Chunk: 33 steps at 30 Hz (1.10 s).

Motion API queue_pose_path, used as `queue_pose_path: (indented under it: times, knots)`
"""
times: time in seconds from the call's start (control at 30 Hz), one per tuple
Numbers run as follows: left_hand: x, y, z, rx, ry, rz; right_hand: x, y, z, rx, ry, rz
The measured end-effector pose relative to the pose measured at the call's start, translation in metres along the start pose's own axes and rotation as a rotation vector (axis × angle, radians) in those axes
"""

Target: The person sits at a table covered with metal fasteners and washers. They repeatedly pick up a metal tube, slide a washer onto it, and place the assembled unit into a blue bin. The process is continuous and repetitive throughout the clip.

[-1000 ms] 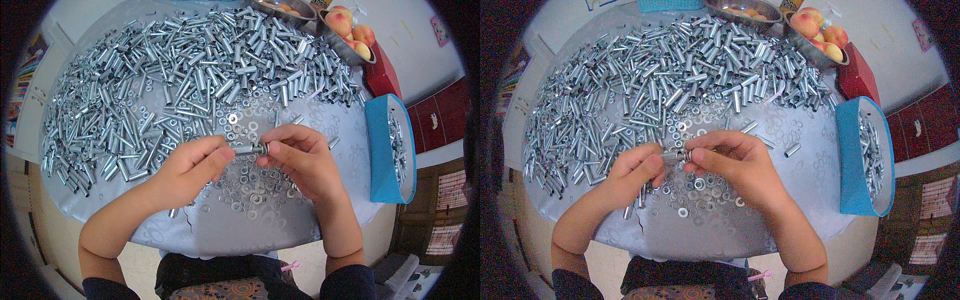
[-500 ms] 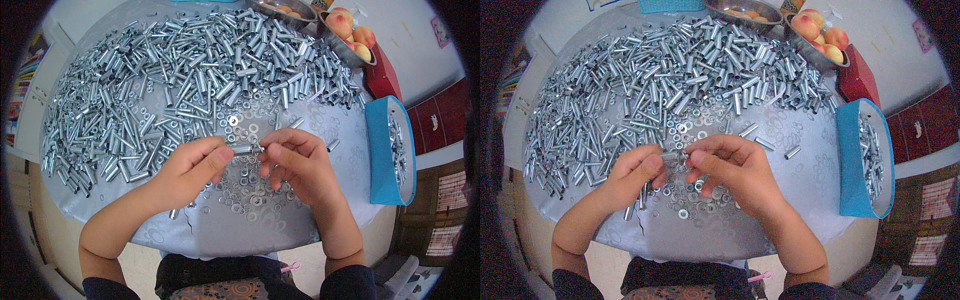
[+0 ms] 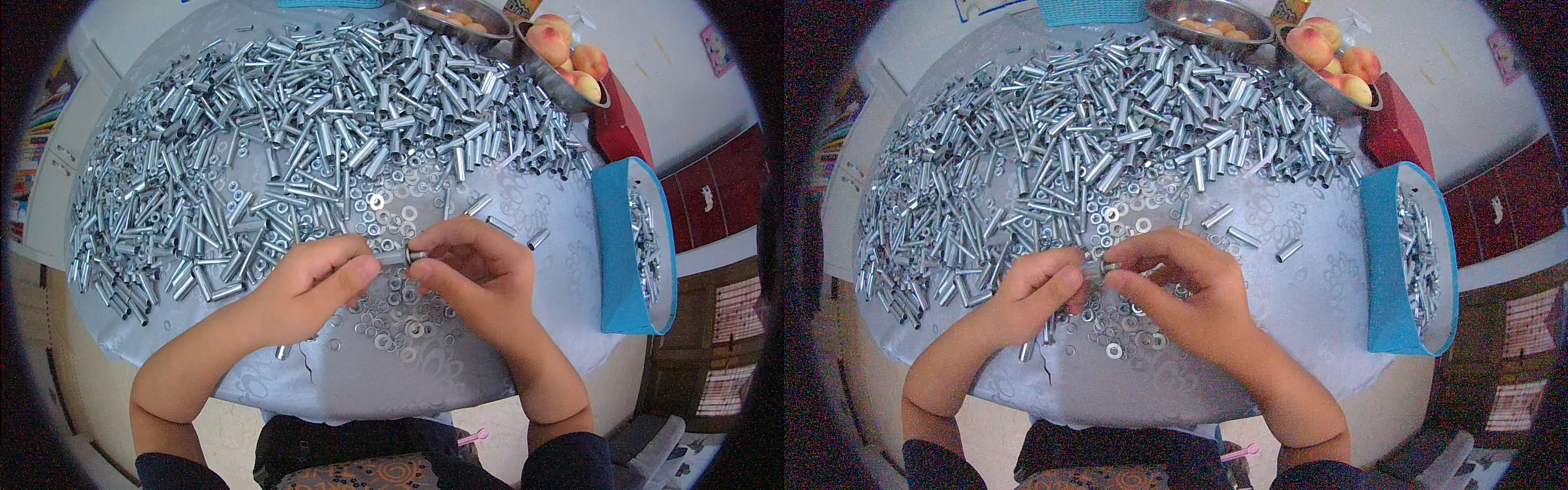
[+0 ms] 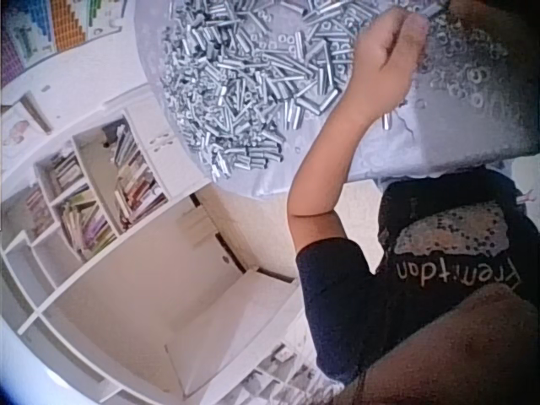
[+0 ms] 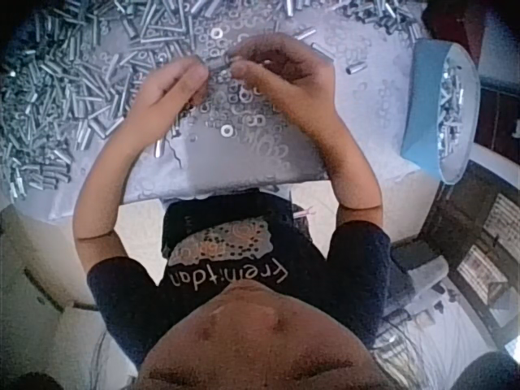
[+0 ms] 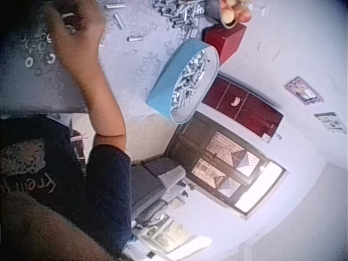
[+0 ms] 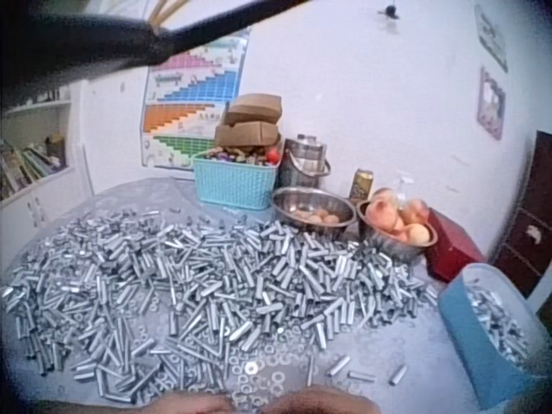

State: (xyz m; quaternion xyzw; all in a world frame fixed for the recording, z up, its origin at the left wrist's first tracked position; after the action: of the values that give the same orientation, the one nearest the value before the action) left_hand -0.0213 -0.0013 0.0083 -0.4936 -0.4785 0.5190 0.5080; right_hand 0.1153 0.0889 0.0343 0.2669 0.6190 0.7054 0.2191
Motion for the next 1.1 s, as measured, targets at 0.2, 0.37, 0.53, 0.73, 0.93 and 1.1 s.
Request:
queue_pose_path:
  times: [0.2, 0.37, 0.53, 0.73, 0.93, 1.1]
  knots:
    - [0.000, -0.001, -0.002, -0.090, 0.021, -0.066, 0.003, 0.003, -0.003, 0.193, 0.103, -0.012]
    - [0.001, -0.005, 0.001, 0.037, 0.018, -0.159, 0.005, 0.008, 0.002, -0.004, 0.137, 0.085]
    - [-0.002, -0.003, 0.002, -0.078, 0.000, 0.019, 0.004, 0.016, 0.007, 0.061, 0.142, 0.117]
    - [0.001, 0.001, 0.009, -0.187, -0.070, 0.042, 0.012, 0.006, 0.026, -0.047, -0.045, 0.016]
    - [0.005, -0.001, 0.014, -0.077, -0.200, -0.035, 0.015, 0.004, 0.017, -0.776, 0.063, 0.271]
    - [0.005, 0.002, 0.015, -0.074, -0.220, -0.025, 0.013, -0.003, -0.001, -0.856, 0.202, 0.445]
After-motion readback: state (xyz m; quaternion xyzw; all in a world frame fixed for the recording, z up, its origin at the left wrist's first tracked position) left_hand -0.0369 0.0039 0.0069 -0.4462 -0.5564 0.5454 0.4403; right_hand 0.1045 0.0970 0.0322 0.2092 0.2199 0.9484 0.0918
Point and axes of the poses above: each hand's wrist, its own x-axis towards the middle knuckle, its own z-axis out of the back of the hand, y = z × x, the point moved 5 cm from there along x, towards the middle knuckle, and after that the axes turned 1 degree about -y, right-handed, at the moved point
